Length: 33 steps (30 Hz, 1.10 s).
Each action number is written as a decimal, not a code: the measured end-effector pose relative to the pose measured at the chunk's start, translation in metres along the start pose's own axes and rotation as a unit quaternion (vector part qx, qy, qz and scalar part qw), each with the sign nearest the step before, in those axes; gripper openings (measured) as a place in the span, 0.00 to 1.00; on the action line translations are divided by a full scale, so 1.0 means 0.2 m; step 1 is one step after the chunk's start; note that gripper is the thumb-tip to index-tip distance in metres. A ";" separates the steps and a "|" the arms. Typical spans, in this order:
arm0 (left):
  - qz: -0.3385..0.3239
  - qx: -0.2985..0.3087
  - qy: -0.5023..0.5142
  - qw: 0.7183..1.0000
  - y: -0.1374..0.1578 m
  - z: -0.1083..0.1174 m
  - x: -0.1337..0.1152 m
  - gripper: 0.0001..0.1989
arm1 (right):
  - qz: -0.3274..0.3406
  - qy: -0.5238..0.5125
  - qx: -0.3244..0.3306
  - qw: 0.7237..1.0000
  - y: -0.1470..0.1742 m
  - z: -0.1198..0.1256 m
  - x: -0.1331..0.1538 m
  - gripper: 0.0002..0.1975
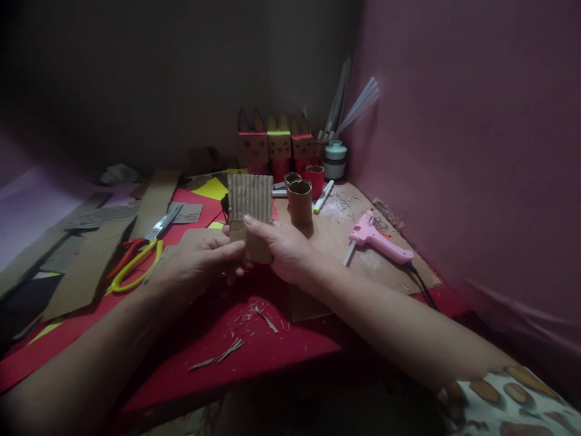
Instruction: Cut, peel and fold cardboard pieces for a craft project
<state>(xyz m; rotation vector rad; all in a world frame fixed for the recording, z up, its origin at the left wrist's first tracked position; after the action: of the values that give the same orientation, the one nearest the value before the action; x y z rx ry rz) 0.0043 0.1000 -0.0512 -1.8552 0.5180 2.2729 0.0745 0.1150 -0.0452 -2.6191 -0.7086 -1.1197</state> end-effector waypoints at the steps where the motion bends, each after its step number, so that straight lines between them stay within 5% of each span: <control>1: -0.004 -0.005 0.003 1.000 0.00 0.01 -0.01 0.13 | 0.002 0.006 0.014 1.000 0.00 -0.01 0.00 0.11; 7: 0.017 -0.012 0.041 0.999 -0.01 0.04 0.02 0.13 | 0.034 0.056 0.077 0.995 0.03 -0.04 0.04 0.11; 19: -0.020 -0.022 -0.043 0.999 0.02 0.03 -0.07 0.12 | 0.107 0.090 -0.051 0.989 0.03 0.06 0.10 0.11; 26: -0.019 -0.027 -0.107 0.994 0.03 0.01 -0.09 0.14 | 0.108 0.090 -0.064 0.988 0.04 0.07 0.09 0.11; 33: -0.010 -0.024 -0.065 0.998 0.03 -0.02 -0.05 0.13 | 0.133 0.097 -0.108 0.980 0.04 0.12 0.12 0.18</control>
<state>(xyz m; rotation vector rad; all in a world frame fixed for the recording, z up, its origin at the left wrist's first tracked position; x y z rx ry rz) 0.0074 0.0949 -0.0418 -1.7102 0.4263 2.3917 0.1080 0.1250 -0.0456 -2.6241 -0.1970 -1.4072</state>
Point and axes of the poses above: each hand's wrist, its own y-axis away from the middle knuckle, its own z-axis out of the back of the hand, x = y × z, the point moved 10 cm from there along -y, towards the middle knuckle, and after that the axes turned 8 degrees about -y, right-handed, at the moved point
